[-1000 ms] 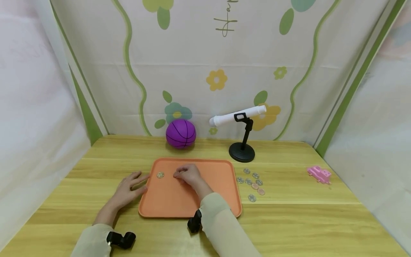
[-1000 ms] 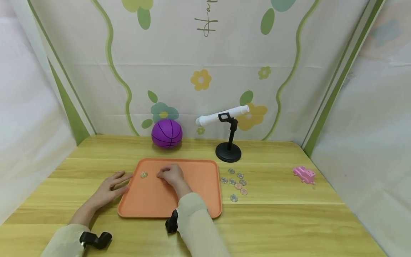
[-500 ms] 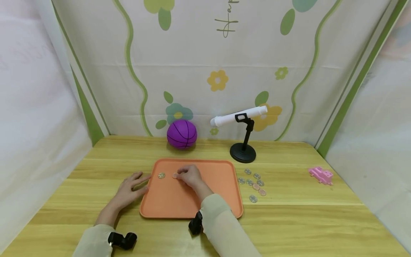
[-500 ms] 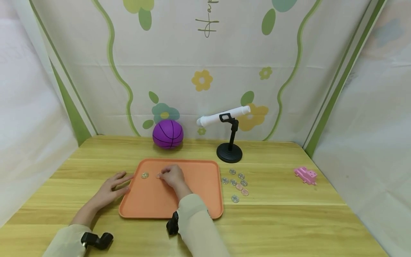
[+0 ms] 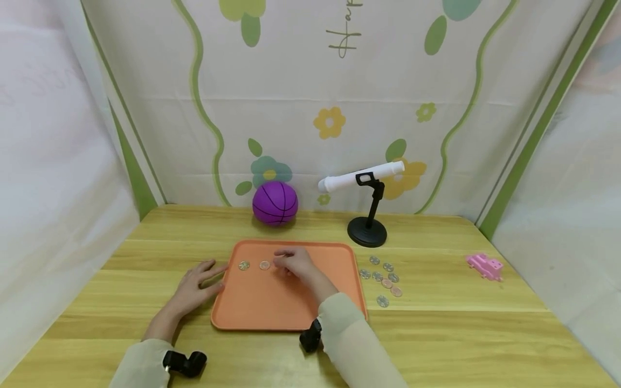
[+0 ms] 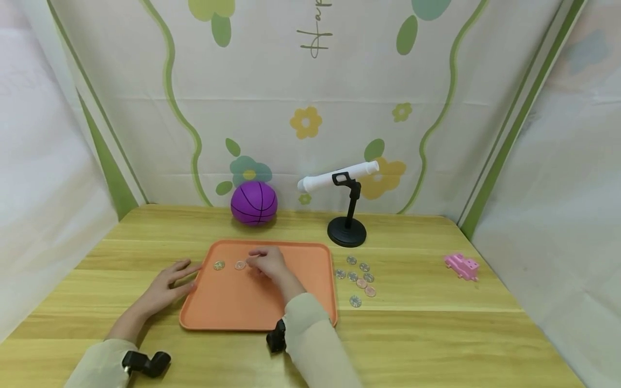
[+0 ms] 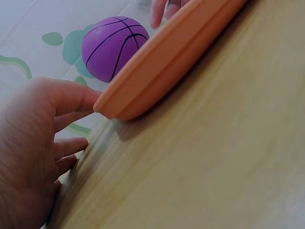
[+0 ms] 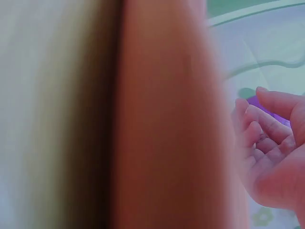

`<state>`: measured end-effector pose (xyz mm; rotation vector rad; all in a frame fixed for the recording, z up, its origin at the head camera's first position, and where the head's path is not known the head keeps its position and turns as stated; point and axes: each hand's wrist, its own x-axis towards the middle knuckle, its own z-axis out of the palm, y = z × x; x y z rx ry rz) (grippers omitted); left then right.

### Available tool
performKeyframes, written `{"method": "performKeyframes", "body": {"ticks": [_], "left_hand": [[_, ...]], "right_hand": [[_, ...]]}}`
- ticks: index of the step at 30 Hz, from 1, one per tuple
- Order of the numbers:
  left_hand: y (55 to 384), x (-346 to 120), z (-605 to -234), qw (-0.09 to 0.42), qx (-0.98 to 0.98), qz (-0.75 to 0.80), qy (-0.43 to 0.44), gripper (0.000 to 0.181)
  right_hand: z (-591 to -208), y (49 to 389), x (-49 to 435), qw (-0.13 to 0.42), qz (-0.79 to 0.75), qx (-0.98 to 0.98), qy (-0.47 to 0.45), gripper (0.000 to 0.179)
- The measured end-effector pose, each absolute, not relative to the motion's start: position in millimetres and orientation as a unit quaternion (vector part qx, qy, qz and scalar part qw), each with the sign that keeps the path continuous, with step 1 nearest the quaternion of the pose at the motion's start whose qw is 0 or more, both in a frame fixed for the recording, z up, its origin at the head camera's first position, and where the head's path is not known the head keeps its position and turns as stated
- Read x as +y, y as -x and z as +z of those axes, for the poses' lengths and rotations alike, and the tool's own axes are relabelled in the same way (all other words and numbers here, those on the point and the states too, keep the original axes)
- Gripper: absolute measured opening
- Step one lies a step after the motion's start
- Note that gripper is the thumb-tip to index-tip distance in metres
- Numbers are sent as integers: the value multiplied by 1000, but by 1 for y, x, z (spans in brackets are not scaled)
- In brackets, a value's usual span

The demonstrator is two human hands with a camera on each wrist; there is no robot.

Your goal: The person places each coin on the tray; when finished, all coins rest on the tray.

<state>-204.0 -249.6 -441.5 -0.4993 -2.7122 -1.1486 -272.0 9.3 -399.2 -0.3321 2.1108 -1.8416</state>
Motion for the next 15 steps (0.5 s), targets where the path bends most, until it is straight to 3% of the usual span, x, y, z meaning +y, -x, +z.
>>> {"method": "performKeyframes", "body": {"ticks": [5,15], "left_hand": [[204,-250,-441,73,-903,-389,166,46],[203,-251,-443,80,-905,-383,168,45]], "right_hand": [[-368,262,30,148,-607,769,134,31],[-363,273,81,106,-592,783,159,32]]}}
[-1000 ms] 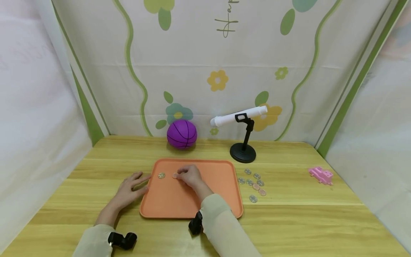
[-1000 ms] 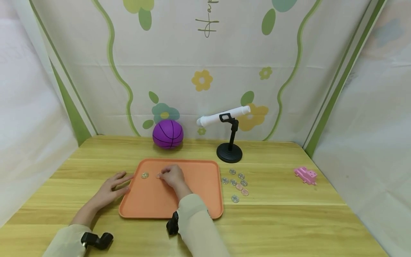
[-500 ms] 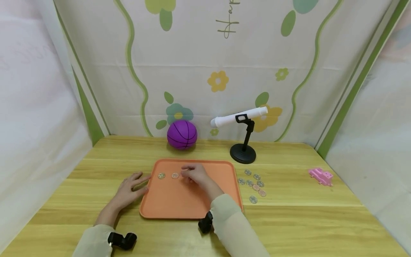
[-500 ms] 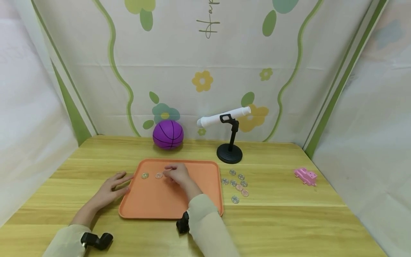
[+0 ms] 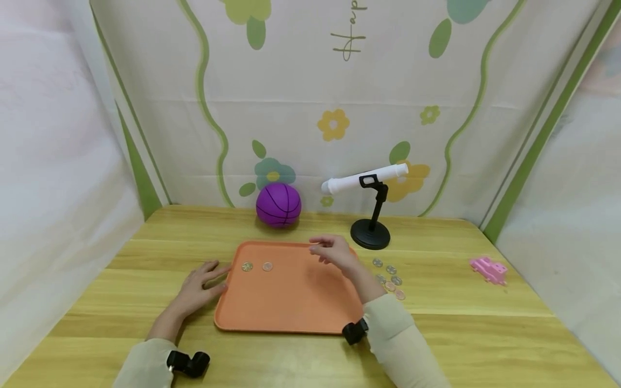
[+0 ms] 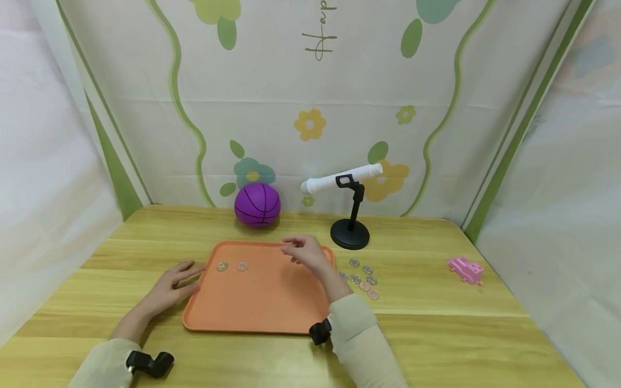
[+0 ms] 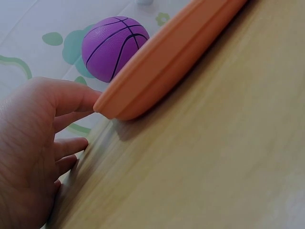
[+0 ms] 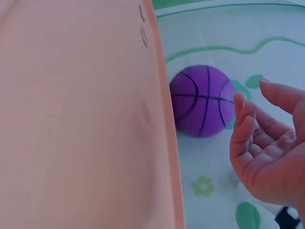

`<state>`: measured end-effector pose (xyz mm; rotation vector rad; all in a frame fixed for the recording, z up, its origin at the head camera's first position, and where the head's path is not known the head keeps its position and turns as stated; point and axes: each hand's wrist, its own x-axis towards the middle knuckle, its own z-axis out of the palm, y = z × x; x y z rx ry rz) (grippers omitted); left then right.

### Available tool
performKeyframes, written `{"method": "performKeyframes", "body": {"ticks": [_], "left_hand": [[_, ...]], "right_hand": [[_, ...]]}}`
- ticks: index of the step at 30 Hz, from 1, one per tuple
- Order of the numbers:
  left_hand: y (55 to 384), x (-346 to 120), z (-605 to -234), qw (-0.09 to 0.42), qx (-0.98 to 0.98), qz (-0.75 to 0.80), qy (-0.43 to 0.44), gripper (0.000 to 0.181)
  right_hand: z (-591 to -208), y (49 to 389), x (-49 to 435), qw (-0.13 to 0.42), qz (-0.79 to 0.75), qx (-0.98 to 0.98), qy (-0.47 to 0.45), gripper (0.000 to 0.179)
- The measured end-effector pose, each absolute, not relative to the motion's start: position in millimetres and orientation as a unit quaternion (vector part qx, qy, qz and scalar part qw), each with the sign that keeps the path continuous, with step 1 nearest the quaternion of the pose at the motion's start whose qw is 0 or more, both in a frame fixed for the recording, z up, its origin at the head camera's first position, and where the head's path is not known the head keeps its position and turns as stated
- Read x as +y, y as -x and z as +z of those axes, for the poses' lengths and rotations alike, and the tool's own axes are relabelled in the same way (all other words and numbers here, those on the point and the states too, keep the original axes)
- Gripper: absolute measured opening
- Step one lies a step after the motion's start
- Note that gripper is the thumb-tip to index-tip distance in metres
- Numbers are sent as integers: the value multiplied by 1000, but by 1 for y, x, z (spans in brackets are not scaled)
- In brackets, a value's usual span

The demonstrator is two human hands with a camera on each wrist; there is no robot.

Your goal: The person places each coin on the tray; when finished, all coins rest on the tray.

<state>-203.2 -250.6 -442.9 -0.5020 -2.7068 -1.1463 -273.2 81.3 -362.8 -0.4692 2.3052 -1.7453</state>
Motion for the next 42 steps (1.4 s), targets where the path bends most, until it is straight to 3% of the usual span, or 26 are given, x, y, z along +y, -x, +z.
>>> {"method": "performKeyframes", "body": {"ticks": [20,35,42], "left_hand": [[201,-247,-444,85,-906,-380,167,46],[201,-249,-442,75,-904,-388,162,45],[202,-250,-442,72,-904,-389,163,46]], "right_hand": [[-361,245,199,52,-579,800,149,37],[-393,223,244,89,-588,797,107,45],[-413,215,249,103,-587,800,61,40]]}}
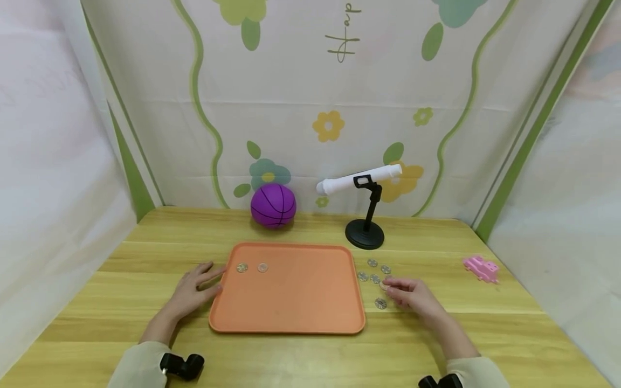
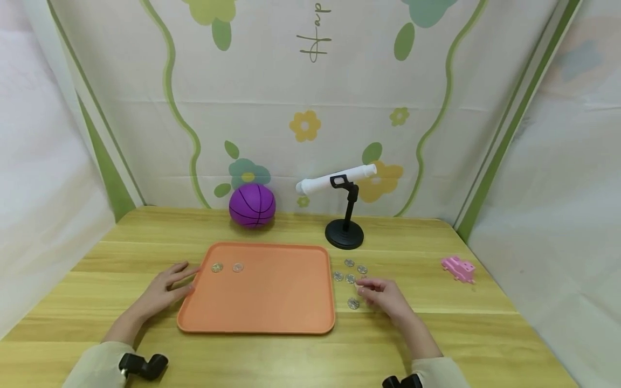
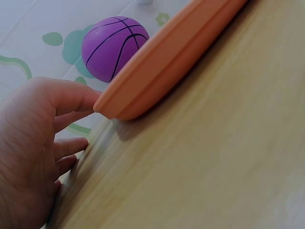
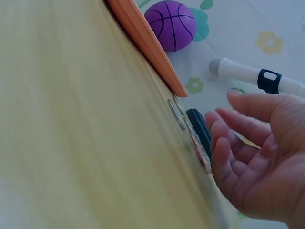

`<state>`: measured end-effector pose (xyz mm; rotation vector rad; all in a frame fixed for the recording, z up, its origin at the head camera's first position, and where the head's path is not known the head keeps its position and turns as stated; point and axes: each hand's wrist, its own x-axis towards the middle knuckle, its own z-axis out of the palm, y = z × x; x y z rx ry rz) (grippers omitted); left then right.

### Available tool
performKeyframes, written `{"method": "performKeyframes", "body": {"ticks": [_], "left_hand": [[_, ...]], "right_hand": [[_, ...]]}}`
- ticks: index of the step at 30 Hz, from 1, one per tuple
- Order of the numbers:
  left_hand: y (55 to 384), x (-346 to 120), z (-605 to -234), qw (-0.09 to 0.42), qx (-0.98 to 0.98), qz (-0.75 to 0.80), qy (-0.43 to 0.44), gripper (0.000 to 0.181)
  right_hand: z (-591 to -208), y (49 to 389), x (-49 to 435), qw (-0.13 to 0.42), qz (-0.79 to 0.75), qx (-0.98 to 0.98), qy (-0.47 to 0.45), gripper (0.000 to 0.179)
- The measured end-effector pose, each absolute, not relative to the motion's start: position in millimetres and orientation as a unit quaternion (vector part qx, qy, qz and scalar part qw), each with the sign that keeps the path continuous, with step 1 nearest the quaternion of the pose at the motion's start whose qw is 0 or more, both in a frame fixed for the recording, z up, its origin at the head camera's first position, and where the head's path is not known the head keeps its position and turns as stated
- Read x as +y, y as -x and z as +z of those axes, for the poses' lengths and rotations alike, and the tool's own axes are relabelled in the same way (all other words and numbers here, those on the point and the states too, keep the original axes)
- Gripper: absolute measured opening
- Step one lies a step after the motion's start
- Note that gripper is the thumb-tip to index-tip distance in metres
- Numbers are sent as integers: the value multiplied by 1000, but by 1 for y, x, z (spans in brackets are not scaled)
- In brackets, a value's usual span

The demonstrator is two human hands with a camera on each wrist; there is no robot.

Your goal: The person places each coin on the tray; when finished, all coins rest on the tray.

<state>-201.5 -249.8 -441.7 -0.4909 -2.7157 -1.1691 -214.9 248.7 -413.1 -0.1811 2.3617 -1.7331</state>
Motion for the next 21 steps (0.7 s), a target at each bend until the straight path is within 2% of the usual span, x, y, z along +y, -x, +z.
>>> {"method": "performKeyframes", "body": {"ticks": [12,21], "left_hand": [[202,-251,-443,79,-907,-381,162,45],[201,-250,-440,78,-907,-380,163,45]], "right_hand": [[-429,212,244,82,-569,817,44,37],[-432,214,243,65,-498,861,85,34]]}}
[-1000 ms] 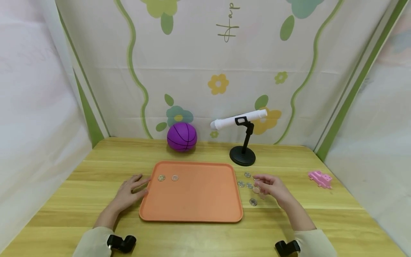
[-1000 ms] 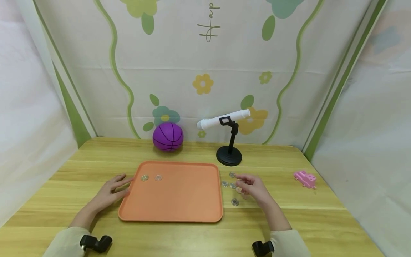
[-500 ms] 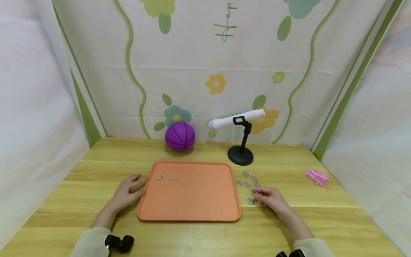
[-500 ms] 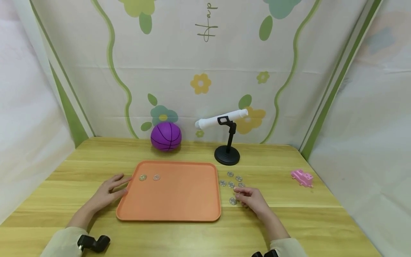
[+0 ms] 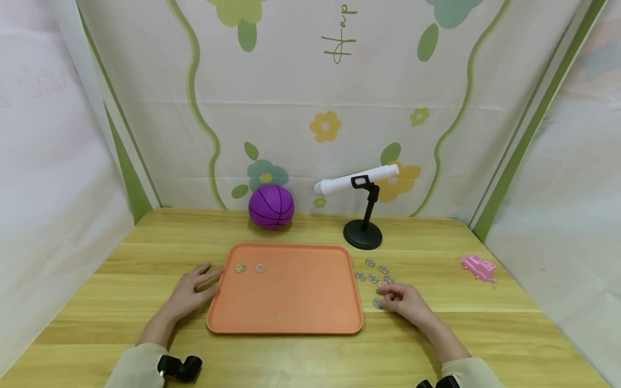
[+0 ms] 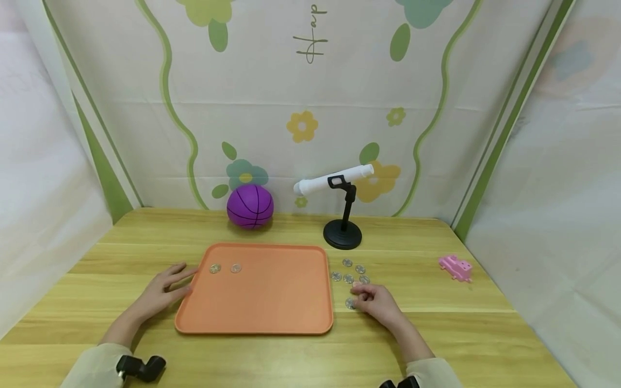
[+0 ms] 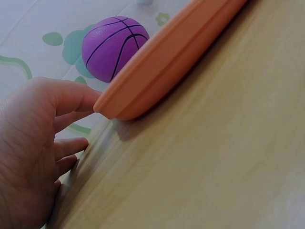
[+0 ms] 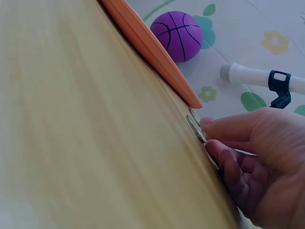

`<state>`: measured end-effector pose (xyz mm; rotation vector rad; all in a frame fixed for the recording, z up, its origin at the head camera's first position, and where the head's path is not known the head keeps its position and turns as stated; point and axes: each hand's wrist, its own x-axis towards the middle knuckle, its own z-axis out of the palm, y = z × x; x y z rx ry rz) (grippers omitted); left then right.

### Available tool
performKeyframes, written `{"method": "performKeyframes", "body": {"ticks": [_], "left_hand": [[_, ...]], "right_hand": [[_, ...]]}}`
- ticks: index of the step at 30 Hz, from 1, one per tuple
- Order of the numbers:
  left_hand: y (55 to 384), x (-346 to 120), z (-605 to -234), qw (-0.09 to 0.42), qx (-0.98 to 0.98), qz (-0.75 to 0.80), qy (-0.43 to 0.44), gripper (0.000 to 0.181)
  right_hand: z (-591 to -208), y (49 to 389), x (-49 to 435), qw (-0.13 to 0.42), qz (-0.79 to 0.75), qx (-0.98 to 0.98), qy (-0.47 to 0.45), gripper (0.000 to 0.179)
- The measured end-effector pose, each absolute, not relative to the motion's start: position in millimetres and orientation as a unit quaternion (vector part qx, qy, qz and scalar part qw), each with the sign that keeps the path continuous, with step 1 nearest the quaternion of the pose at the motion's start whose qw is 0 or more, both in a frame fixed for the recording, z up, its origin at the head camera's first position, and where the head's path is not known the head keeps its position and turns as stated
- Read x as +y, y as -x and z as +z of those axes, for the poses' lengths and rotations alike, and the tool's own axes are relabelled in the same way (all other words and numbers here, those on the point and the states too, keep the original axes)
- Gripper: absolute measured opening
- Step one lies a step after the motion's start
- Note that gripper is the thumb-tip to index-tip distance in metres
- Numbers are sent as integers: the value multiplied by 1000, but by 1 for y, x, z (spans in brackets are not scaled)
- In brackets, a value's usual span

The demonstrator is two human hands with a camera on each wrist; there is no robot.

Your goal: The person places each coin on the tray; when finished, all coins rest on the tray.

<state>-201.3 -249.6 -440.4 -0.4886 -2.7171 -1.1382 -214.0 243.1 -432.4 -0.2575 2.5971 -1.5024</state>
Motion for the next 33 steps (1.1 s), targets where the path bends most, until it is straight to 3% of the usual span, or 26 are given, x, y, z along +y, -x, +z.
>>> {"method": "performKeyframes", "body": {"ticks": [8,16,33], "left_hand": [[201,-250,-439,79,-908,-378,163,46],[200,-249,-439,80,-909,-375,163,46],[199,-248,-438,78,-907,-382,160,46]], "right_hand": [[-436,215,242,36,-430,892,136,24],[-435,213,244,50,-429,885,175,27],[-432,211,237,39,-396,904,155,14]]}}
